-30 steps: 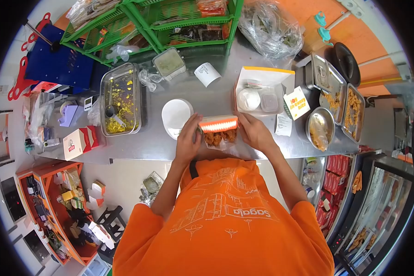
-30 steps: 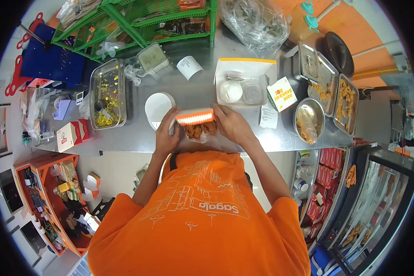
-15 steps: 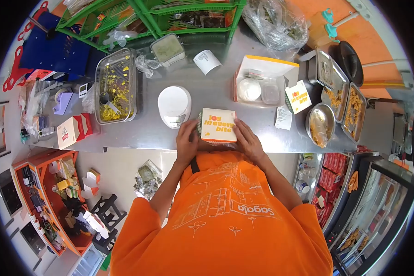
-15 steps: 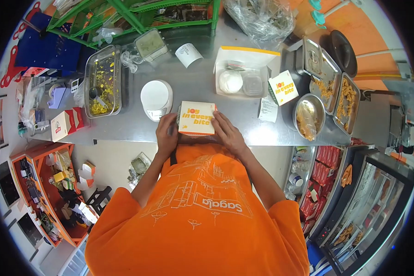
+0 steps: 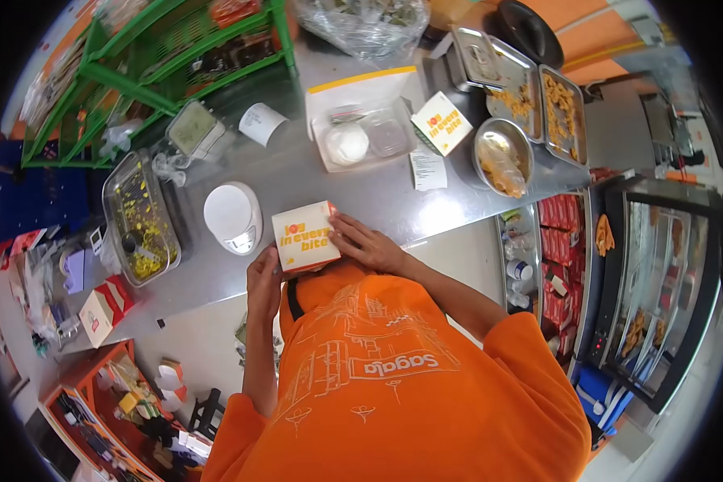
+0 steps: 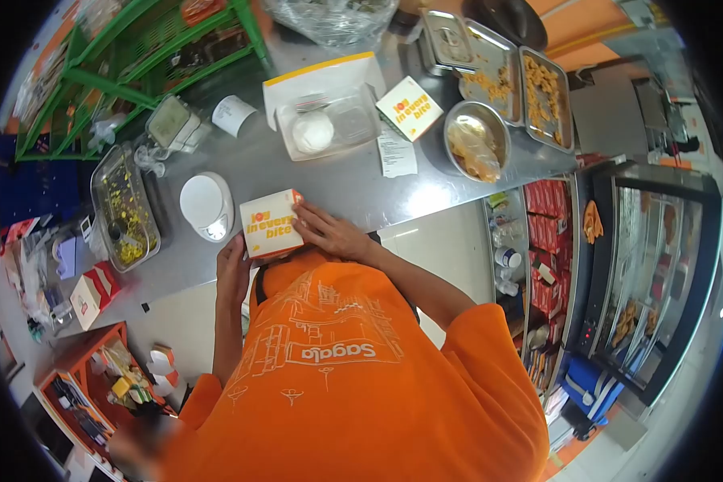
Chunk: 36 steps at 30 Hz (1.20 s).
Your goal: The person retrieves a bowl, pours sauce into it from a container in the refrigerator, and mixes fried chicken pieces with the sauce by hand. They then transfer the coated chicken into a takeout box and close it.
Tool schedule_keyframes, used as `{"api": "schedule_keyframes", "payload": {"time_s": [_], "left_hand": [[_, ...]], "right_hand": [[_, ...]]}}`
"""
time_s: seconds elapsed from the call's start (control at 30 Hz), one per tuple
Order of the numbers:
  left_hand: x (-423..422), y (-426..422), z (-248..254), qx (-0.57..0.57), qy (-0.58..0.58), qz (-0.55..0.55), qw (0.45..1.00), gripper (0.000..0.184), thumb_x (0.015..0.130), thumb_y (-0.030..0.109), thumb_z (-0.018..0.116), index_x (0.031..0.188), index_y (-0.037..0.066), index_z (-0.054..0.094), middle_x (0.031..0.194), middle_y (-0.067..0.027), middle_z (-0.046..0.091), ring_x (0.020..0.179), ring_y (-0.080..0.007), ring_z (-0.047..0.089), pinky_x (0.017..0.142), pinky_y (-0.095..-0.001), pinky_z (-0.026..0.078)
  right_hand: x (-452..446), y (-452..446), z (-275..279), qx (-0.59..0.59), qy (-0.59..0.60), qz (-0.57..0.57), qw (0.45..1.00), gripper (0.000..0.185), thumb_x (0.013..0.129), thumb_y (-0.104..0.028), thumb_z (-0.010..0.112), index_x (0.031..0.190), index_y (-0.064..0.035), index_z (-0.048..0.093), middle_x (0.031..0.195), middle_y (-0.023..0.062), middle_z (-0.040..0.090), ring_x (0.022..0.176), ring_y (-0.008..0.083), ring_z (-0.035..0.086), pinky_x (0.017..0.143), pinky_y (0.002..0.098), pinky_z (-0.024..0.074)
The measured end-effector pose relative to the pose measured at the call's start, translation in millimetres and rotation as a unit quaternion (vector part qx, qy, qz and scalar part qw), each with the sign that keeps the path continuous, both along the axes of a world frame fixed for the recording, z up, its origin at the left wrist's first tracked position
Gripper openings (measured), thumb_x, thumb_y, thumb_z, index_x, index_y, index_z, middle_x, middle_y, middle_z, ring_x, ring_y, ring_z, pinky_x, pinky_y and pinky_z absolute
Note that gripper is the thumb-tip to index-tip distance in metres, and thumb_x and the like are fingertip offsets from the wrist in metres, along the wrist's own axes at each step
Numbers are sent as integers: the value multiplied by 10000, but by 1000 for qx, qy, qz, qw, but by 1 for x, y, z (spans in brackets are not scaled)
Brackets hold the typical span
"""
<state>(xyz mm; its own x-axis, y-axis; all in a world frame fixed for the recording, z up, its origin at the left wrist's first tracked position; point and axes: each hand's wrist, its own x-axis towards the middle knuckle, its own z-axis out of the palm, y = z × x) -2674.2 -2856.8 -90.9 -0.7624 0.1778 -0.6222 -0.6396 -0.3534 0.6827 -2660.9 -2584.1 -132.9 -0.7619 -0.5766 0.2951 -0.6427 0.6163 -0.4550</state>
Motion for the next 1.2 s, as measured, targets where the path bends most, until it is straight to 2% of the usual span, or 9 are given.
{"api": "schedule_keyframes", "payload": {"time_s": [0.17,0.3,0.47,0.6,0.67,0.7,0.77,0.93,1.2], "left_hand": [[5,0,-7,-77,-3,-73,994,483,985,248,613,1303,-93,486,1228,-163,612,1146,-244,601,958,-392,505],[4,-4,-6,-72,-84,-94,989,501,987,293,615,1271,-105,503,1219,-161,611,1166,-254,582,992,-403,491],[7,-11,-15,-42,-90,-83,992,502,975,297,638,1258,-103,533,1199,-162,618,1135,-234,591,1008,-392,473],[17,-16,-33,-22,-102,-60,993,496,958,323,658,1200,-101,576,1154,-163,648,1067,-209,624,946,-349,505],[9,-6,5,-14,-88,-59,994,493,950,344,663,1182,-86,602,1117,-142,677,984,-212,665,918,-337,526],[8,-8,-6,27,-97,-83,991,480,945,333,663,1199,-70,609,1174,-148,654,1107,-221,609,974,-366,485],[5,-1,6,22,-107,-52,993,521,925,340,696,1195,-94,600,1181,-132,653,1061,-206,628,954,-324,487],[11,-7,-7,55,-93,-67,992,555,865,313,778,1146,-127,590,1114,-158,658,967,-180,657,836,-262,540],[13,-11,-8,28,-104,-73,991,442,812,178,816,1095,-102,625,1051,-150,676,943,-190,665,865,-292,544]], "right_hand": [[2,1,15,-48,-37,-30,998,515,906,-62,584,1412,-99,495,1416,229,453,1227,400,542,942,397,541],[8,1,13,-183,-223,-64,955,544,873,-92,663,1395,-104,509,1238,204,563,1075,311,629,872,354,549],[12,-25,17,-369,-414,-202,807,425,887,-194,722,1251,-53,553,984,131,633,885,185,654,760,322,551],[9,-25,5,-361,-529,-247,727,603,882,-184,741,1341,-68,367,1081,123,618,935,170,622,781,314,534],[-3,-27,37,-407,-627,-272,606,607,880,-136,732,1371,-34,390,1124,147,613,1014,198,613,804,302,530],[-5,-29,34,-465,-652,-271,534,564,895,-108,710,1359,24,417,1172,161,608,1032,217,620,799,290,521],[-12,-26,45,-430,-680,-246,541,418,925,-87,665,1267,116,533,1157,146,643,1001,182,636,785,263,514],[-7,-26,41,-433,-685,-249,531,368,936,-89,647,1229,117,564,1099,124,657,911,153,627,761,247,504],[2,-21,23,-400,-695,-249,544,269,890,-108,714,1088,41,608,984,78,654,842,100,614,726,223,514]]}}
